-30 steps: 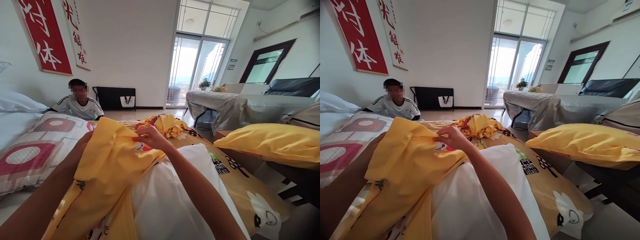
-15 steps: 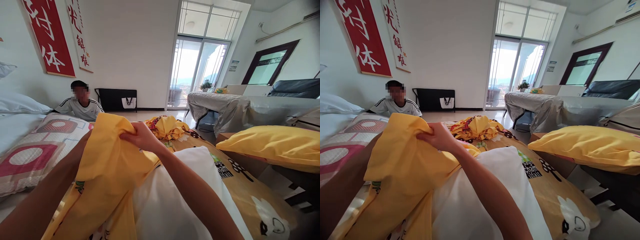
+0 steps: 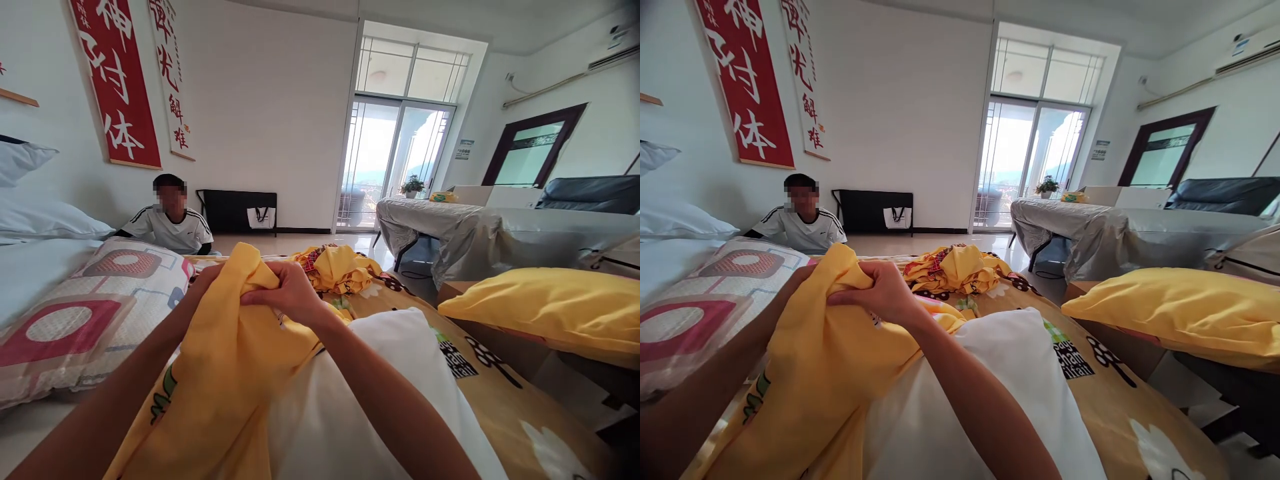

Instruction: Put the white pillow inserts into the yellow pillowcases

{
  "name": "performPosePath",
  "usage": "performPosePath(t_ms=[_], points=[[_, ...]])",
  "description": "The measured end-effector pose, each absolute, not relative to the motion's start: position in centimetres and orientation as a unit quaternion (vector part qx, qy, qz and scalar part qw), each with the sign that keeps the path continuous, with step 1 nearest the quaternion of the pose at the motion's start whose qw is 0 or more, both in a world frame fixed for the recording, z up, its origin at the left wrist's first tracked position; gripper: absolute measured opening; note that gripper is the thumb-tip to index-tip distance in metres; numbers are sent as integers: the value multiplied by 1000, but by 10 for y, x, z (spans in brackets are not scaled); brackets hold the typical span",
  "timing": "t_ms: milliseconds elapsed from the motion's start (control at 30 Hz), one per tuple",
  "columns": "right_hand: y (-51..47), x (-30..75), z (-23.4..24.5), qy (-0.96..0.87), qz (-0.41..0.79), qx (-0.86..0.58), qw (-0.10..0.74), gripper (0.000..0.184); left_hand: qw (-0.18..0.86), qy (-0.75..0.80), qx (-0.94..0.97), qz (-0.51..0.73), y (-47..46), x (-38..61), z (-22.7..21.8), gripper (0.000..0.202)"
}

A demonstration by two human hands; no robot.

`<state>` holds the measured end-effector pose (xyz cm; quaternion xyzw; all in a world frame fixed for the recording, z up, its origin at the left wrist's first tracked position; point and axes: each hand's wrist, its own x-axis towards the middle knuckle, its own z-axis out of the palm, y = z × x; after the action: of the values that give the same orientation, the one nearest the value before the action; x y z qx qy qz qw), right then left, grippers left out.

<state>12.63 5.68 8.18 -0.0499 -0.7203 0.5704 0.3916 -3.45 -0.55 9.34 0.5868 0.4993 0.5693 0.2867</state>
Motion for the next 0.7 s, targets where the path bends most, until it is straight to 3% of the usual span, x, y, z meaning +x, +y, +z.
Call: performPosePath(t_ms=[167,433,700], points=[[61,130,81,-713,543,-102,432,34,244,517,536,621,-16,-38,84,27],[62,120,80,-763,412,-136,478,31,290,550,595,510,-32,-34,81,33],[67,127,85,-788,413,-95,446,37,257,564,596,511,-28,-26,82,32]])
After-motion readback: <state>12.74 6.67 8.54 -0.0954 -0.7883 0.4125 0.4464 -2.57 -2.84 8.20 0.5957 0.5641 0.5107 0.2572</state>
